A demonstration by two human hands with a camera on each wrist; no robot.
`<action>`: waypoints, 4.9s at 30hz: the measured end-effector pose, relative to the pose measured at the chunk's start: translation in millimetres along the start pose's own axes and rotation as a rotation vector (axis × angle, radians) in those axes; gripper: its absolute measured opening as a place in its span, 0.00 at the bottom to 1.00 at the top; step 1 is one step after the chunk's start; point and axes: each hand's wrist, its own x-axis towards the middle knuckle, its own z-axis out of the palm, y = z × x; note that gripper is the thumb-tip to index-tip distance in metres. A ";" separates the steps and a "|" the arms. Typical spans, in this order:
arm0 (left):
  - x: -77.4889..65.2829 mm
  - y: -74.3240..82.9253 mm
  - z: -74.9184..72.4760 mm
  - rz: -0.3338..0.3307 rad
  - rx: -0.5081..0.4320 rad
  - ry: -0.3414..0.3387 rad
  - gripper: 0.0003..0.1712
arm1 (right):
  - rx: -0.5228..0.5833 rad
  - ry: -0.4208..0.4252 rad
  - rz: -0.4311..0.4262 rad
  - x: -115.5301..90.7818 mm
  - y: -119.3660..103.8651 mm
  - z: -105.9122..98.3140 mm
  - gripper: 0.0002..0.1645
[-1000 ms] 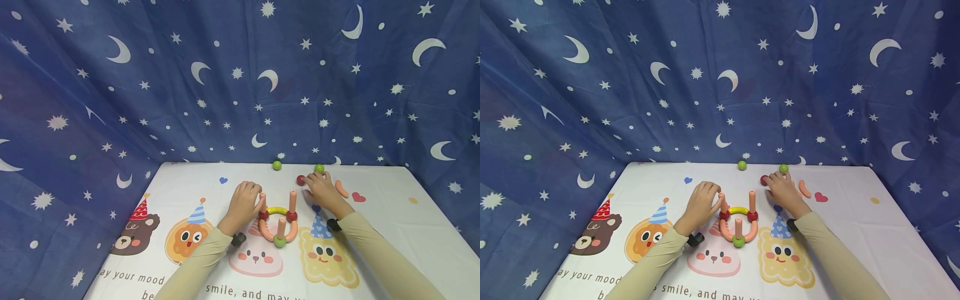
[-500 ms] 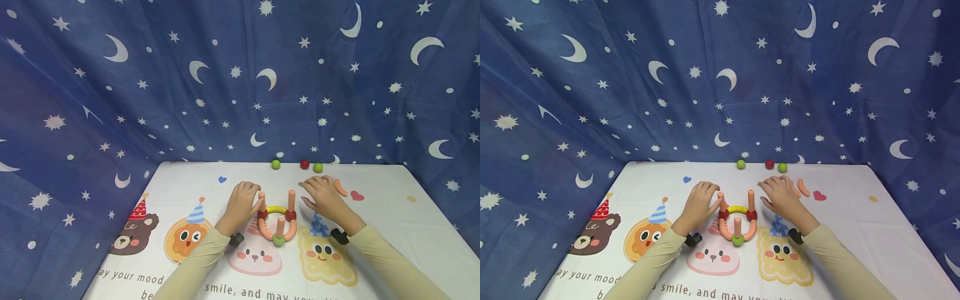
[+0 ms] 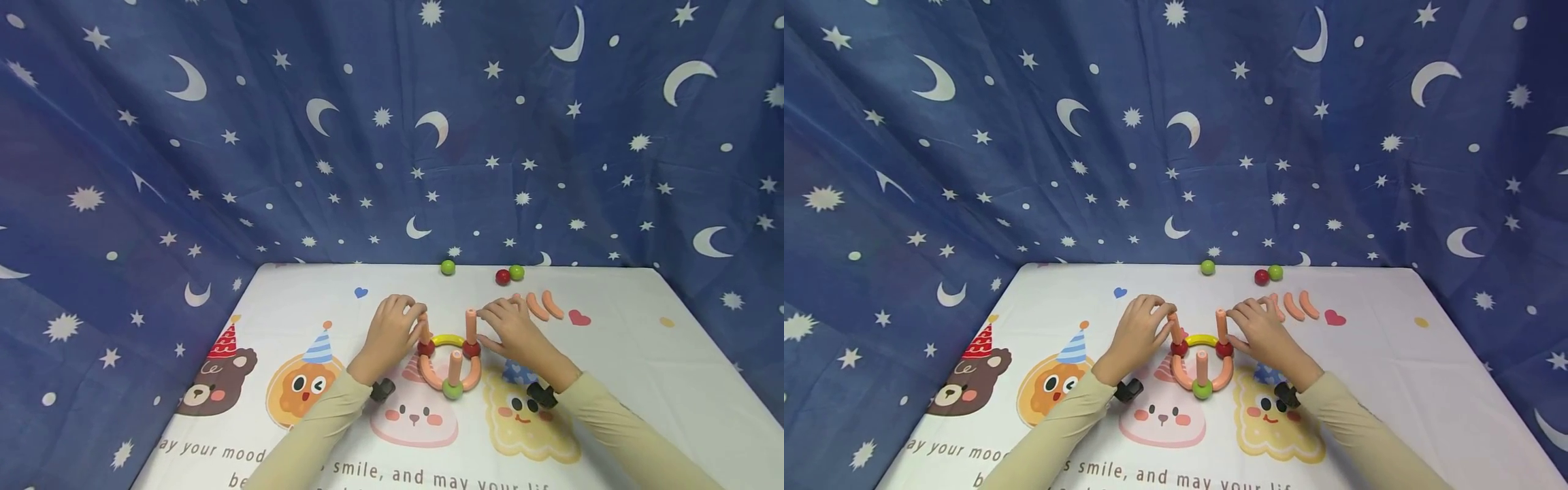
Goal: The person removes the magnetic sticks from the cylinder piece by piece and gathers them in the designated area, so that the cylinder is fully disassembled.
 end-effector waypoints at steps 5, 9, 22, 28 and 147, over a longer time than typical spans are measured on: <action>-11.5 -13.8 -0.7 -0.062 -0.016 -0.014 0.12 | 0.042 -0.040 -0.013 2.6 -5.8 18.4 0.18; -24.2 -28.2 -0.9 -0.115 -0.052 -0.038 0.11 | 0.078 -0.059 -0.035 5.6 -9.4 30.0 0.11; -54.4 -63.0 3.9 -0.146 -0.052 -0.320 0.08 | 0.144 -0.143 -0.098 18.9 -16.0 44.3 0.10; -54.2 -63.6 6.3 -0.122 -0.038 -0.414 0.10 | 0.129 -0.208 -0.099 20.1 -17.1 47.2 0.09; -4.4 -146.0 35.7 -0.043 0.210 -0.315 0.08 | 0.194 -0.271 -0.320 -14.8 -42.8 26.9 0.16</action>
